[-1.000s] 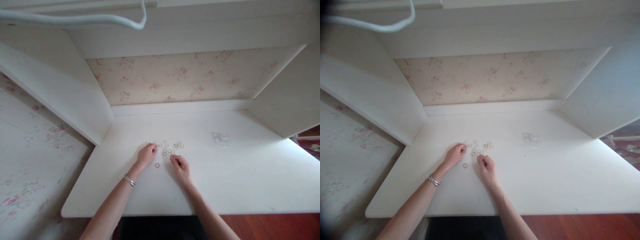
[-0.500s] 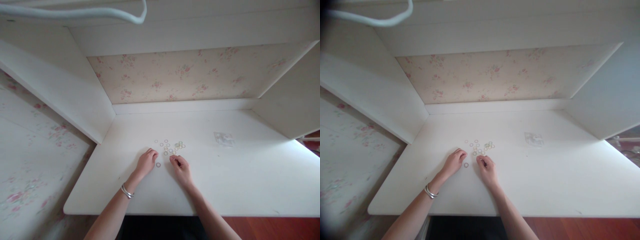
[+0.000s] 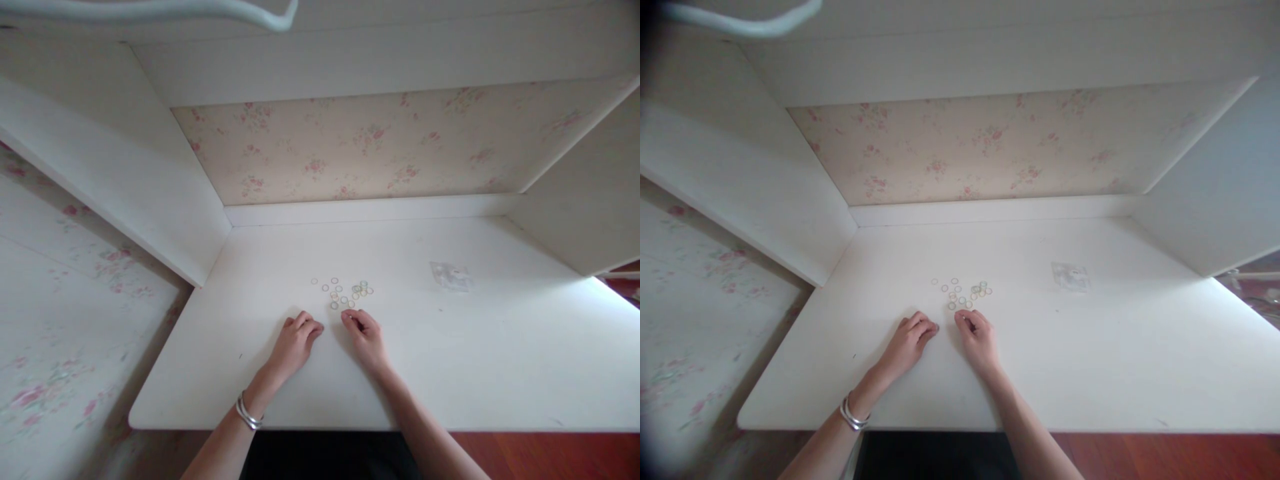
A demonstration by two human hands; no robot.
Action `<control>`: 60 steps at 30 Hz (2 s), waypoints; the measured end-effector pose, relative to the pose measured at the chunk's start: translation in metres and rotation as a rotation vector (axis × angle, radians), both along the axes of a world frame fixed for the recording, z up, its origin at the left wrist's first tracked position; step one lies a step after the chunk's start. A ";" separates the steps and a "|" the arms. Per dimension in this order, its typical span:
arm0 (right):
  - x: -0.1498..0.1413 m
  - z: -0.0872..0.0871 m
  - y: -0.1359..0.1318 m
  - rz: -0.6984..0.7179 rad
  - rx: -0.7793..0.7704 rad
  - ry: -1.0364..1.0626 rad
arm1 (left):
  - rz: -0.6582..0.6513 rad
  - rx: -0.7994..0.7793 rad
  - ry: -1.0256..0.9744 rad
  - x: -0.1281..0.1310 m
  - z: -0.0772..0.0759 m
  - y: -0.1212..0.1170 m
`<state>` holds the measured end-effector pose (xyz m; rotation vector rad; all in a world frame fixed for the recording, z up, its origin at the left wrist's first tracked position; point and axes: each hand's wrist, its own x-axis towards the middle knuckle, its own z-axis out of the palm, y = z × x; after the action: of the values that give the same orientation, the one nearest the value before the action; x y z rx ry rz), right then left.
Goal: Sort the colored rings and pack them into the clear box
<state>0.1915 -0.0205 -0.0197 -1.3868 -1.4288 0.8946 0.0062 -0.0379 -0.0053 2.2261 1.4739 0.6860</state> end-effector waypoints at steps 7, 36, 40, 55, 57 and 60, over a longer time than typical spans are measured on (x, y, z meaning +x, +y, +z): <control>0.000 0.001 0.001 -0.001 0.010 -0.010 | 0.002 0.019 0.047 0.000 0.003 -0.002; 0.005 0.023 0.048 0.318 0.039 -0.963 | 0.082 -0.007 -0.193 -0.009 -0.001 -0.001; 0.004 0.019 0.049 0.318 0.077 -0.950 | 0.202 -0.053 -0.368 -0.011 -0.003 0.002; -0.026 0.008 -0.016 0.369 0.184 -0.634 | 0.287 -0.071 -0.484 -0.013 -0.002 0.006; -0.028 0.006 -0.017 0.372 0.199 -0.634 | 0.292 -0.071 -0.482 -0.013 -0.001 0.005; -0.030 0.005 -0.016 0.383 0.208 -0.652 | 0.292 -0.074 -0.476 -0.013 0.000 0.005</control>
<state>0.1617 -0.0362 -0.0150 -1.3236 -2.2695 0.5064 -0.0070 -0.0333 -0.0053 1.6490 1.5445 1.1393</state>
